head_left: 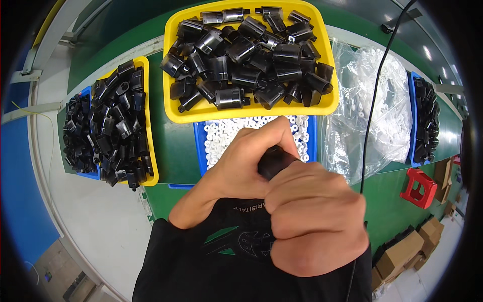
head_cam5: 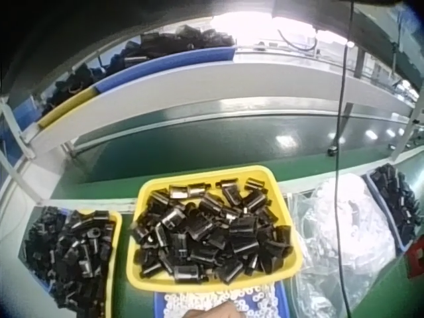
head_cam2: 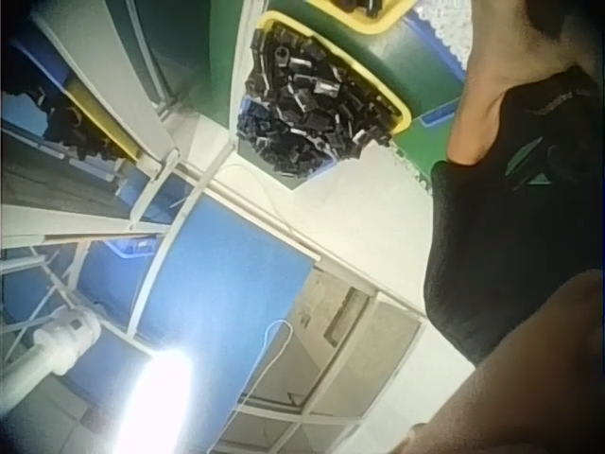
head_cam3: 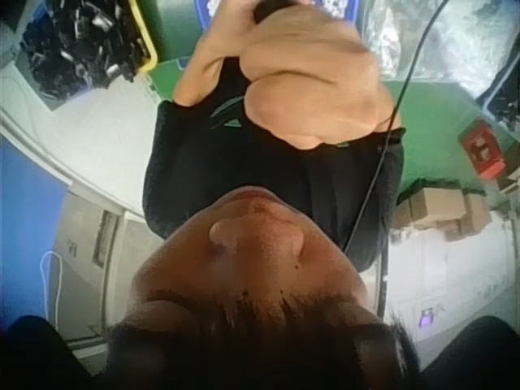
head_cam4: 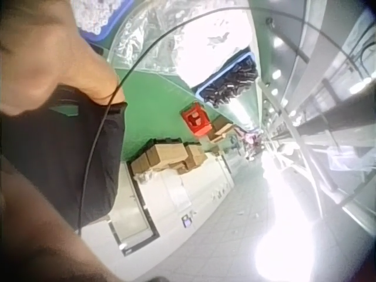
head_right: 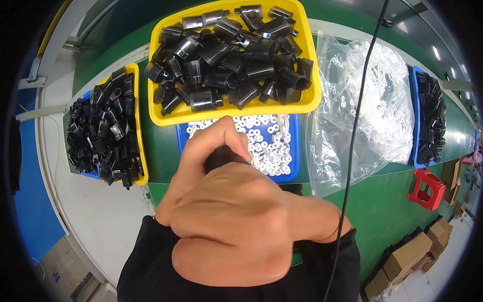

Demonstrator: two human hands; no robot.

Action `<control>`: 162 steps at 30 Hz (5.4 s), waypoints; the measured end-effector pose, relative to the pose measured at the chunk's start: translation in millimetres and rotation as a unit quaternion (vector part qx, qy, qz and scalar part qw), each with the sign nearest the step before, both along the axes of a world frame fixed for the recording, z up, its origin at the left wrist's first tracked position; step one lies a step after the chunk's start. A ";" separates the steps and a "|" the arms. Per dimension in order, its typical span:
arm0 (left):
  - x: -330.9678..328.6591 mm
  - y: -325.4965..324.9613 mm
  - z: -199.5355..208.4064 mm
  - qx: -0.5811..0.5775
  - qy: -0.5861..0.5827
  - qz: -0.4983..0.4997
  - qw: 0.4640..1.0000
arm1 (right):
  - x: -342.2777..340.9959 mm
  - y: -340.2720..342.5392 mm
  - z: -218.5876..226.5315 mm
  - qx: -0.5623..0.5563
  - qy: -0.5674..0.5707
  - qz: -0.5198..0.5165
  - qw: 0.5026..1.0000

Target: The person inserts white plastic washers into black plastic housings and then uses a manual insertion press tool to secure them.

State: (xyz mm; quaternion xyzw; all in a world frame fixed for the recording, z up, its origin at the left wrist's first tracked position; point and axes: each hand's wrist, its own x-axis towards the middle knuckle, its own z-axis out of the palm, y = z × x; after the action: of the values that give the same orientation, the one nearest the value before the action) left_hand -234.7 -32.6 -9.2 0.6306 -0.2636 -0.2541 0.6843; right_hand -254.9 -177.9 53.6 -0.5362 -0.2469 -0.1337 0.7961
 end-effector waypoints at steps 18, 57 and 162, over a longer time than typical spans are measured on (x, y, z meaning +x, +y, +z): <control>6.3 16.3 11.1 -0.059 0.093 -0.038 0.993 | -15.3 11.9 -5.4 0.052 0.036 -0.081 0.995; -18.5 42.4 41.4 -0.081 0.043 0.066 0.994 | -20.6 -16.6 0.2 0.305 -0.254 -0.007 0.918; -51.2 44.3 -60.3 -0.004 0.189 0.112 0.975 | -30.5 -45.2 -65.9 -0.513 0.200 -0.080 0.831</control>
State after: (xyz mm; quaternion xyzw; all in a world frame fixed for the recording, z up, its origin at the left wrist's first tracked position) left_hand -285.9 11.6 -69.5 0.5939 -0.0578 -0.2896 0.7484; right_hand -285.4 -223.0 -12.3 -0.9006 -0.0714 0.0592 0.4246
